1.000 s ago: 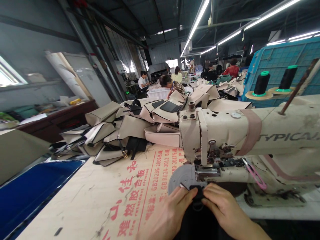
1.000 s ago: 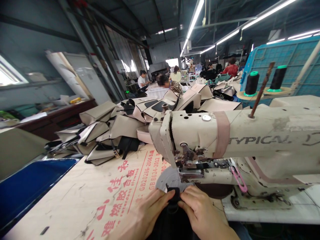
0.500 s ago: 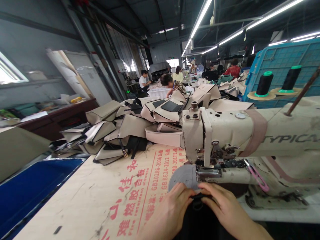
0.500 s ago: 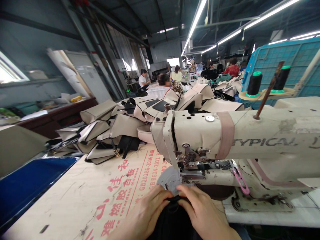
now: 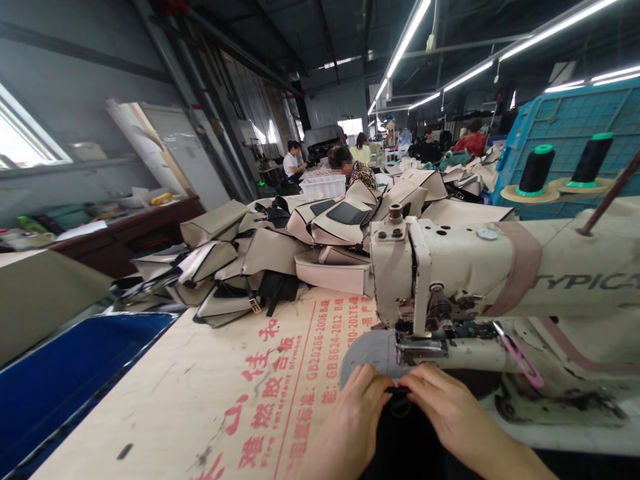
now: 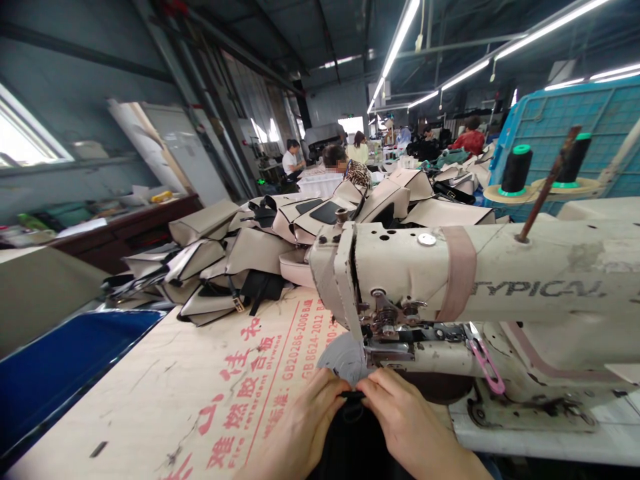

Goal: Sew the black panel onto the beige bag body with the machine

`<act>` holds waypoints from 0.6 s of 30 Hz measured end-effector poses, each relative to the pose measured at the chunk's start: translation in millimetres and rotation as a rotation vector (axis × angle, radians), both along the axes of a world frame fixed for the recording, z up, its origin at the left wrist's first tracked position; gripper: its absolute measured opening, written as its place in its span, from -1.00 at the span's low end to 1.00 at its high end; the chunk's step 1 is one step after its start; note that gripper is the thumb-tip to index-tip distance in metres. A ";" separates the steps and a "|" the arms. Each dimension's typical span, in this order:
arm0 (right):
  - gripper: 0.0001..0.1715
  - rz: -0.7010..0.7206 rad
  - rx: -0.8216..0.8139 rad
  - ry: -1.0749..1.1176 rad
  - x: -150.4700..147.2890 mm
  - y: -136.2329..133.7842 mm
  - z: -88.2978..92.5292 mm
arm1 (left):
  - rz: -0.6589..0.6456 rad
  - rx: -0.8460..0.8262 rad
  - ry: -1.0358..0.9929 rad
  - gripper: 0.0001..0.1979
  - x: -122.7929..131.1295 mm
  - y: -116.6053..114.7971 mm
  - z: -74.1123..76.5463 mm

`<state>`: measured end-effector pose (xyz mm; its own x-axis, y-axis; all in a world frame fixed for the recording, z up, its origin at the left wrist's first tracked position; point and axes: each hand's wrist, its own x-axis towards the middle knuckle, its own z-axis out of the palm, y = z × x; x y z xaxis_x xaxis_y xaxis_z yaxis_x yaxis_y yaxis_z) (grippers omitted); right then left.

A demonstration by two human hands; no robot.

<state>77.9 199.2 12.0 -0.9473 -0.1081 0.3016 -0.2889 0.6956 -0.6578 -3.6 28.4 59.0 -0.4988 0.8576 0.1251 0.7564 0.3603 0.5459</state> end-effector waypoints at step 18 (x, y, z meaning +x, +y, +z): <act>-0.76 -0.051 -0.090 0.033 -7.6 -6.2 -0.3 | 0.155 0.106 -0.429 -0.66 -3.6 -33.0 -12.4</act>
<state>70.3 193.0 11.8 -0.9403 -0.0311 0.3388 -0.2769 0.6488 -0.7088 -7.2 -4.5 46.6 -0.6457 0.7627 -0.0371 0.3962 0.3761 0.8376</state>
